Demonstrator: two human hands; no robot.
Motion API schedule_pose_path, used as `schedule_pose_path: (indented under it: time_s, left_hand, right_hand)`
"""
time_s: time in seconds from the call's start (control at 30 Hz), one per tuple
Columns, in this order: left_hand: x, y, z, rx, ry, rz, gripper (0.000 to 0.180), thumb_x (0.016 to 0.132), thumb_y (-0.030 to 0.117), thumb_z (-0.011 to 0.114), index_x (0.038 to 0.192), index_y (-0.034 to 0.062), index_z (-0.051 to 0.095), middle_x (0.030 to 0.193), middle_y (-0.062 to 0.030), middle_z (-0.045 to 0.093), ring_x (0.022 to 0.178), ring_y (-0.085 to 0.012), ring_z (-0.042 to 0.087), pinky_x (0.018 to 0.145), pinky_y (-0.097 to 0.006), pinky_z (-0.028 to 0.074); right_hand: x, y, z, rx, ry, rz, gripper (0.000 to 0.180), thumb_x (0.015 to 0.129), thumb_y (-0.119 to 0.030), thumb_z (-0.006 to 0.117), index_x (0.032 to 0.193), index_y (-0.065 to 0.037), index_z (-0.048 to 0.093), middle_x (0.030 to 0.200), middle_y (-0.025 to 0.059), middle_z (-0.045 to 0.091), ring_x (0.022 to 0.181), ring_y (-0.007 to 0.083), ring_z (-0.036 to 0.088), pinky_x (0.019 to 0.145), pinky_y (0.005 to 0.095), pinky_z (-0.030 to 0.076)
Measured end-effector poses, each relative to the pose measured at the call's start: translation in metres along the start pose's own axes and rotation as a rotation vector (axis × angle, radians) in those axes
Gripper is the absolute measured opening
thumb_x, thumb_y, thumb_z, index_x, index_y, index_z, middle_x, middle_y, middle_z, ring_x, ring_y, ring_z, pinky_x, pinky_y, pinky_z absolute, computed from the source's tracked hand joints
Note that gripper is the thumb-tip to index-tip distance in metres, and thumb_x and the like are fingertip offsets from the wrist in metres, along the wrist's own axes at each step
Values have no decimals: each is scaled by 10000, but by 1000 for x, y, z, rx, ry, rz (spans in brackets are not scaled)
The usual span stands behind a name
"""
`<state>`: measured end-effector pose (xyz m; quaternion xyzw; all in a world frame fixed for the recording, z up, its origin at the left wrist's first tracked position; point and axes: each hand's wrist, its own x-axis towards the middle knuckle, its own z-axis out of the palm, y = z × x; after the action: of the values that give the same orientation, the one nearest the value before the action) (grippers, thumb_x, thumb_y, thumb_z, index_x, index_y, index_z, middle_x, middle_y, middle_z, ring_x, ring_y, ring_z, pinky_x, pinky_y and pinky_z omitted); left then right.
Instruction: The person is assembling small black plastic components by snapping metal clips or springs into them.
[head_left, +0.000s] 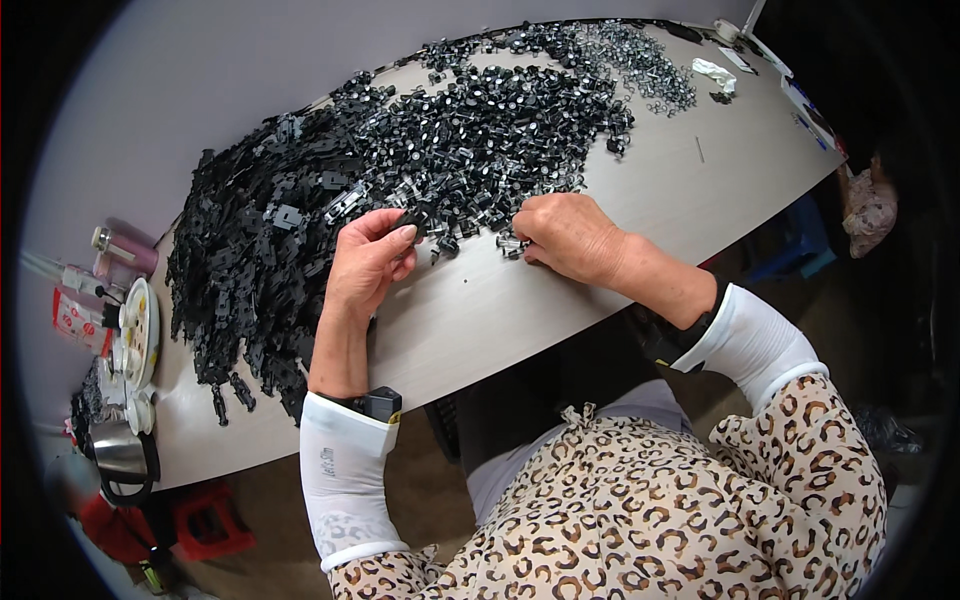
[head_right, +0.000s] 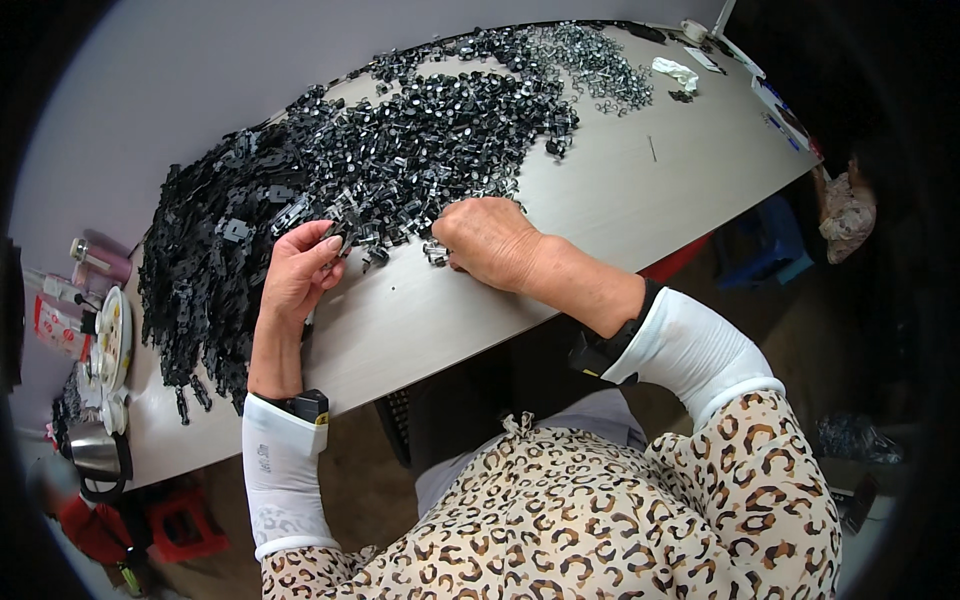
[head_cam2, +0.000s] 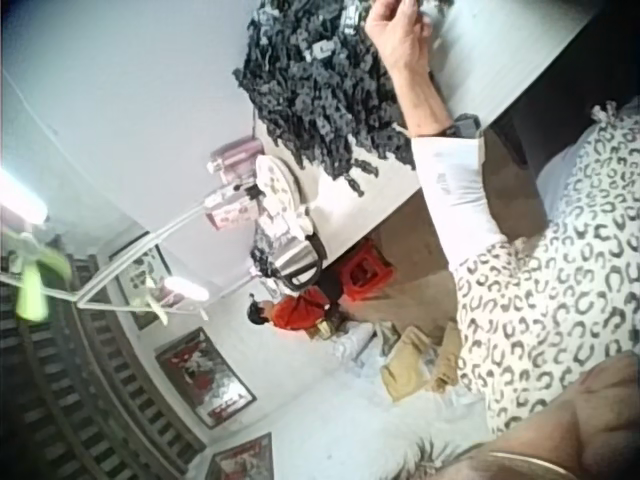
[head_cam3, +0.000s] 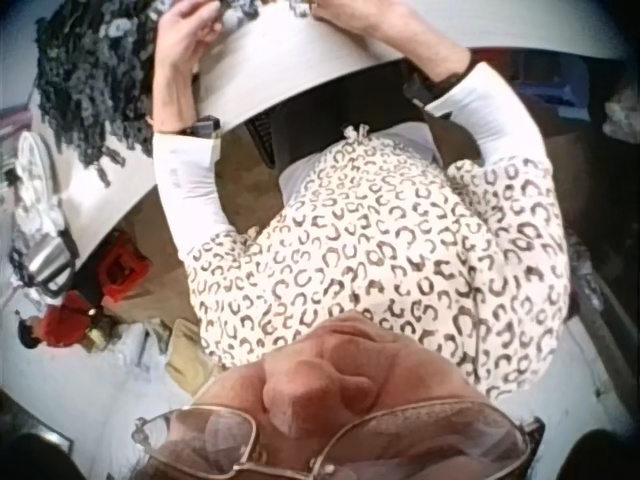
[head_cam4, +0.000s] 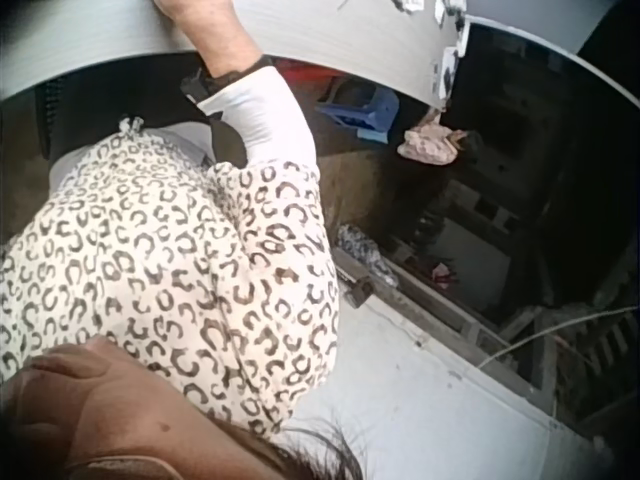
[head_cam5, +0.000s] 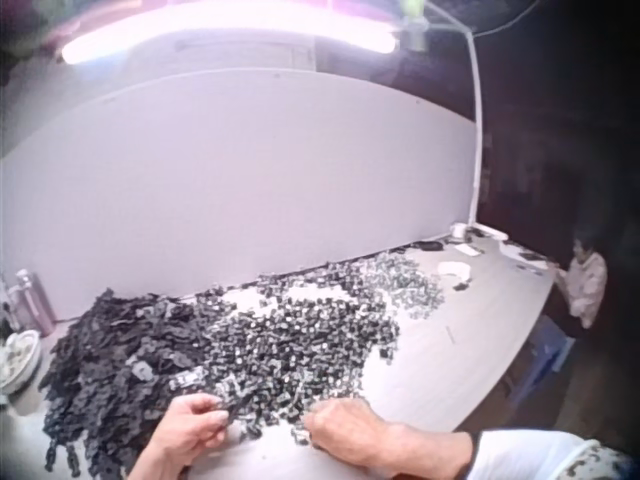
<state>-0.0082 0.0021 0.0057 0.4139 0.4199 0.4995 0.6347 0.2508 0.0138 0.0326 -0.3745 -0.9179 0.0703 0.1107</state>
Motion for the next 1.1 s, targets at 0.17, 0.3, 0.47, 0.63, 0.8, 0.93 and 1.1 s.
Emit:
schedule_pose_path:
  time_s: [0.17, 0.3, 0.47, 0.63, 0.8, 0.93, 1.1]
  left_hand:
    - [0, -1, -2, 8, 10, 4, 112, 815, 23, 645, 921, 15, 609, 726, -78, 636, 504, -89, 532, 418, -205, 404]
    - [0, 1, -2, 35, -21, -16, 111, 814, 28, 648, 916, 14, 609, 714, -72, 629, 503, -92, 539, 409, -190, 398]
    - [1, 2, -2, 22, -8, -33, 111, 808, 15, 650, 911, -10, 615, 709, -75, 629, 492, -95, 551, 383, -179, 393]
    - [-1, 2, 1, -45, -32, -103, 129, 802, 3, 656, 920, -23, 611, 709, -104, 631, 473, -97, 539, 354, -172, 360]
    - [-7, 4, 9, -92, -46, -146, 173, 805, 20, 661, 961, -33, 608, 702, -66, 608, 476, -80, 525, 352, -158, 334]
    - [-6, 6, 7, -116, -85, -130, 167, 815, 19, 641, 968, -39, 610, 711, -68, 614, 479, -58, 513, 355, -150, 320]
    - [-9, 11, 4, -89, -117, -123, 154, 822, 11, 617, 964, -47, 607, 726, -85, 622, 466, -52, 483, 372, -138, 325]
  right_hand:
    - [0, 0, -10, 29, -41, -120, 127, 703, -94, 694, 802, -61, 622, 805, 70, 598, 814, 254, 618, 682, 372, 510]
    - [9, 4, -16, 45, -41, -332, 155, 700, -59, 667, 846, -83, 619, 786, 56, 568, 843, 245, 585, 662, 383, 493]
    - [20, 11, -8, -83, -148, -383, 235, 676, -52, 696, 897, -106, 636, 823, 39, 548, 837, 220, 574, 616, 362, 484]
    - [29, 14, -7, 254, 264, -296, 262, 674, -34, 699, 920, -41, 607, 821, 58, 556, 761, 226, 581, 621, 337, 492]
    - [49, -17, 13, 454, 365, -272, 279, 692, 23, 665, 959, -22, 599, 800, 71, 547, 721, 206, 573, 624, 314, 487]
    - [56, -19, 17, 473, 318, -216, 253, 689, -26, 681, 927, -36, 595, 806, 78, 556, 761, 240, 585, 669, 343, 499]
    - [58, -22, 20, 572, 330, -245, 262, 681, 6, 681, 929, -23, 601, 796, 82, 553, 744, 247, 580, 654, 334, 499]
